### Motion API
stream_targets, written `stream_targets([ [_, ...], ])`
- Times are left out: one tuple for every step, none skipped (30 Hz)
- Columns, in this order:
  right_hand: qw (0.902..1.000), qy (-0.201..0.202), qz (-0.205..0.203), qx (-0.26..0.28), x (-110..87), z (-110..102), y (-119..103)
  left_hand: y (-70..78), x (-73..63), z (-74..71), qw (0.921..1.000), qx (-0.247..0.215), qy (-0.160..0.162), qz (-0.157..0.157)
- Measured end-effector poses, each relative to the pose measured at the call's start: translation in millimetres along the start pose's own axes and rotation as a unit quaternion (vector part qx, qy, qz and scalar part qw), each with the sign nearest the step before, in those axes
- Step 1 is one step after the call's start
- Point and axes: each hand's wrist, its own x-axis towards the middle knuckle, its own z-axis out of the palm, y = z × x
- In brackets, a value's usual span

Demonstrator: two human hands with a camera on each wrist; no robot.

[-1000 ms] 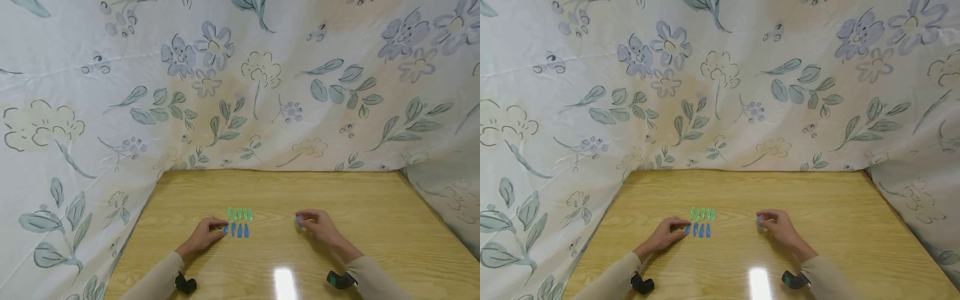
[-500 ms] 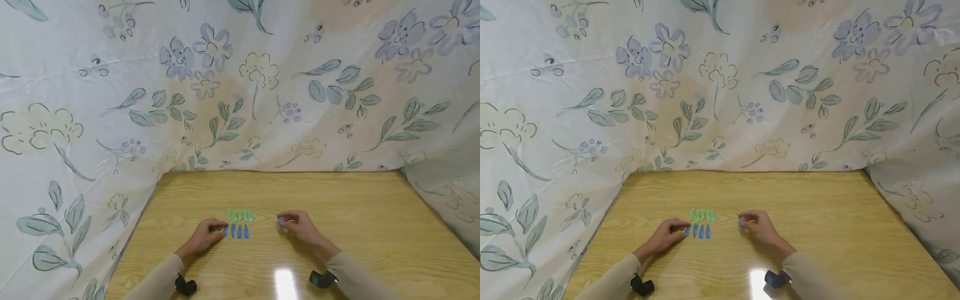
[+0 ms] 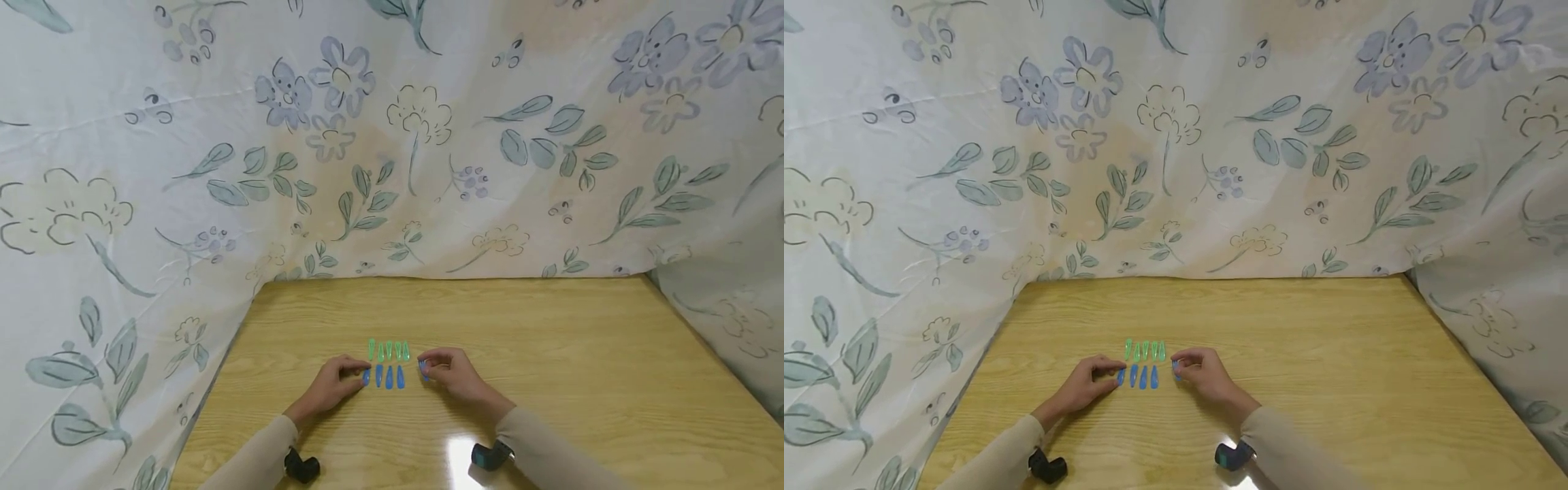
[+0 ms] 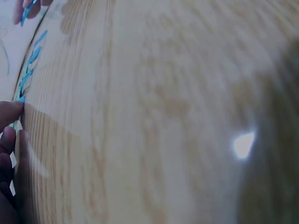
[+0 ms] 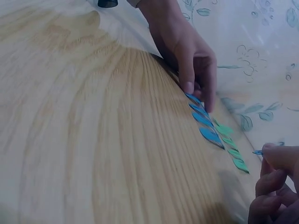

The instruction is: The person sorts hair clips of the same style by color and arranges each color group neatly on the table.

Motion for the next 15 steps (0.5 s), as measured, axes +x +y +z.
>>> stream_targets([
  [1.0000,0.000,0.001,0.000,1.3,3,0,0.8,-0.3,-0.6,1.0000,-0.002,-0.001,0.000],
  [1.0000,0.001,0.000,0.000,2.5,5,0,0.5,-0.4,-1.0,1.0000,-0.002,-0.001,-0.001],
  [1.0000,0.001,-0.001,0.001,3.6,8,0,-1.5,-0.3,-0.9,1.0000,0.000,-0.001,-0.001],
  [1.0000,0.001,-0.002,0.003,4.5,10,-1,-4.7,0.0,-0.4,1.0000,0.003,0.000,0.000],
  [1.0000,0.001,-0.001,0.004,5.1,11,-1,-8.5,0.5,0.4,1.0000,0.005,0.001,0.000],
  [1.0000,0.002,0.001,0.003,5.7,13,-2,-12.4,1.0,1.0,1.0000,0.007,0.002,-0.001],
  [1.0000,0.003,0.002,0.004,6.2,15,-2,-16.0,1.5,1.5,1.0000,0.008,0.002,-0.002],
  [1.0000,0.004,0.003,0.007,6.8,16,-2,-19.2,2.2,1.7,1.0000,0.008,0.000,-0.002],
  [0.9999,0.007,0.003,0.008,7.5,17,-2,-22.0,2.9,1.8,1.0000,0.007,-0.002,-0.002],
  [0.9999,0.008,0.003,0.006,8.1,18,-1,-24.0,3.3,1.8,1.0000,0.003,-0.003,-0.002],
  [0.9999,0.010,0.004,0.004,8.8,19,0,-25.5,3.8,1.7,1.0000,0.001,-0.005,-0.001],
  [0.9999,0.011,0.001,0.002,9.8,20,0,-26.6,4.1,1.5,1.0000,-0.001,-0.005,0.000],
  [0.9999,0.013,-0.001,0.000,10.8,21,1,-27.0,4.3,1.2,1.0000,-0.002,-0.006,0.000],
  [0.9999,0.014,-0.003,-0.002,11.8,22,2,-27.5,4.5,1.0,1.0000,-0.003,-0.006,0.001],
  [0.9999,0.015,-0.005,-0.004,12.7,23,2,-27.6,4.6,0.7,1.0000,-0.004,-0.007,0.001],
])
